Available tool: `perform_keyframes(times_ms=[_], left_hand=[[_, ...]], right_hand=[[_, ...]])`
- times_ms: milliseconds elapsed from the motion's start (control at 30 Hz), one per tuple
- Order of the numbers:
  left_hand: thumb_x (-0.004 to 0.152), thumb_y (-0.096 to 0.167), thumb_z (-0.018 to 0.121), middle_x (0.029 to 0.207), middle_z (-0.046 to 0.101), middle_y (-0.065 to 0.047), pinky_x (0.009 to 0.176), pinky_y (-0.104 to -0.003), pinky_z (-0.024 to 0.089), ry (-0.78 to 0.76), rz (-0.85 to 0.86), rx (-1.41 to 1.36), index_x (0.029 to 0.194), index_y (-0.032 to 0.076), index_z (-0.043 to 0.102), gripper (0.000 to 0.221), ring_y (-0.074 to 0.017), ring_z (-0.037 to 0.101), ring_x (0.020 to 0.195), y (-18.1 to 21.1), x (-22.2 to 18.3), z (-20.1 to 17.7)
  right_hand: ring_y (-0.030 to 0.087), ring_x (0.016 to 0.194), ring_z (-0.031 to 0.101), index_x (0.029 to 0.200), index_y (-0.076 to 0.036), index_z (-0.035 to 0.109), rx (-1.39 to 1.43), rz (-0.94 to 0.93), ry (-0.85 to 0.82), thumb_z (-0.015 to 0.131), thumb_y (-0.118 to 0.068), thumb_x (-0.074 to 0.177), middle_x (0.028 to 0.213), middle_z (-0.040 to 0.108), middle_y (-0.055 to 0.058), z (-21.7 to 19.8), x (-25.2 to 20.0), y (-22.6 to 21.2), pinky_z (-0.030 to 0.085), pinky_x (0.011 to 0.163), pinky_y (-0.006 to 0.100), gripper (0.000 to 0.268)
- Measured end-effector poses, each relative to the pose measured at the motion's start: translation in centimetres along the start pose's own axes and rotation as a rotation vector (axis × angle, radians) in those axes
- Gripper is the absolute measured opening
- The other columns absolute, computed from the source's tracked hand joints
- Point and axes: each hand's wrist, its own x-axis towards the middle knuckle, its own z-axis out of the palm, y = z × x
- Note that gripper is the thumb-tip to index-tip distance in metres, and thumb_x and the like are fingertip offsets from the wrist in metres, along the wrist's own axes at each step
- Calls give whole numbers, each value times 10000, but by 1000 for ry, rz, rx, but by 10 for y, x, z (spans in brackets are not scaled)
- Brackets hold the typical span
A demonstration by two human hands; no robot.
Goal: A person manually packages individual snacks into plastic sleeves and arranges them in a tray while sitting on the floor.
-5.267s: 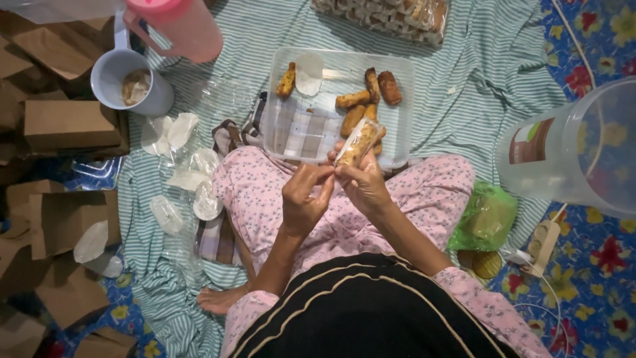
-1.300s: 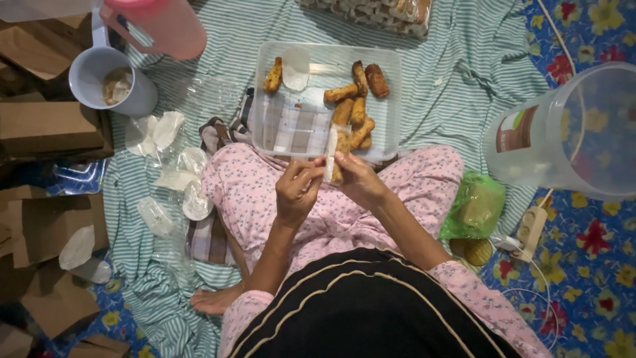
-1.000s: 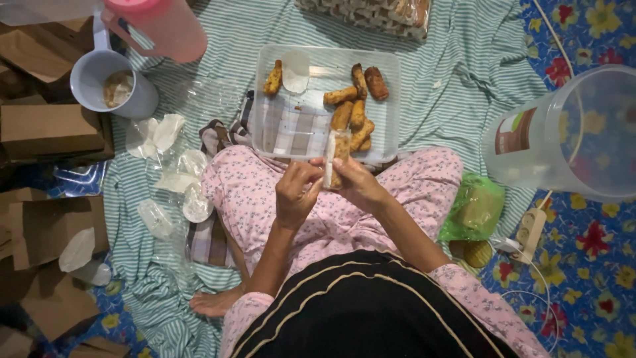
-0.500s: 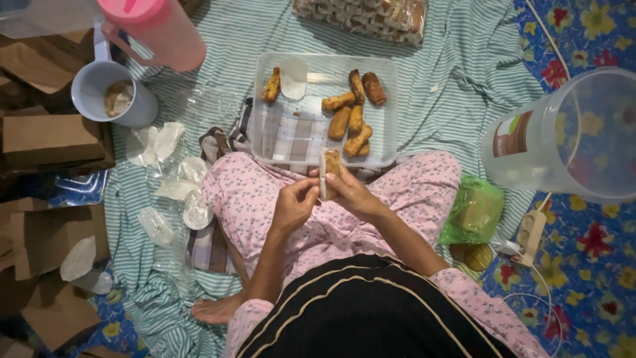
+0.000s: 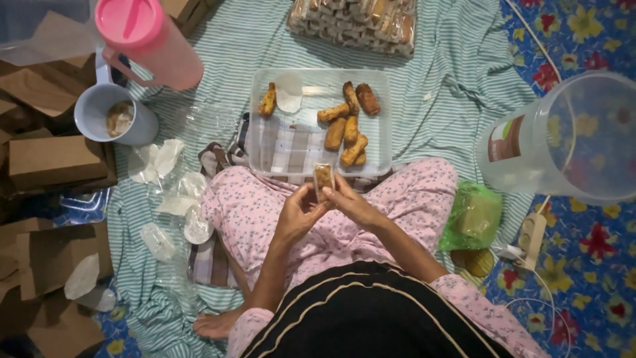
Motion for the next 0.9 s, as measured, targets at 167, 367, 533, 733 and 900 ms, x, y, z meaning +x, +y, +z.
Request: perform_keyframes(times_ms=[167, 367, 533, 733, 900], left_hand=[[873, 233, 860, 951, 752, -64, 717, -256, 594, 37, -34, -53, 1208, 96, 692, 399, -127, 690, 880, 10, 5, 10], [861, 221, 866, 960, 748, -70, 718, -272, 588, 37, -22, 20, 1261, 96, 667, 464, -132, 667, 859, 8, 9, 11], [836, 138, 847, 1037, 755, -139, 700, -290, 603, 105, 46, 191, 1283, 80, 656, 490, -185, 696, 858, 8, 11, 17], [813, 123, 855, 1101, 677, -226, 696, -315, 618, 182, 202, 326, 1359, 22, 613, 606, -305, 703, 903, 31, 9, 24], [851, 183, 848, 964, 703, -124, 619, -302, 614, 203, 269, 424, 1237, 67, 705, 428, -262, 737, 770, 40, 9, 18]], right_hand=[[235, 1203, 587, 1548, -138, 400, 94, -12, -3, 567, -222, 1050, 1367, 557, 146, -17, 2, 19, 476, 1052, 496, 532], [124, 1011, 598, 1344, -123, 607, 179, 91, -25, 540, -245, 1058, 1083, 647, 26, -20, -10, 12, 492, 941, 321, 318], [108, 955, 625, 1412, -105, 568, 145, 72, 84, 579, -220, 1039, 1074, 639, 29, -19, -7, 7, 531, 909, 299, 390], [110, 914, 642, 1401, -132, 562, 119, 4, 144, 637, -211, 1013, 1022, 602, 11, -9, -13, -22, 551, 840, 273, 403], [183, 1028, 660, 1474, -98, 490, 65, -57, 111, 582, -223, 1048, 1175, 636, 105, -26, -8, 7, 540, 965, 418, 454]])
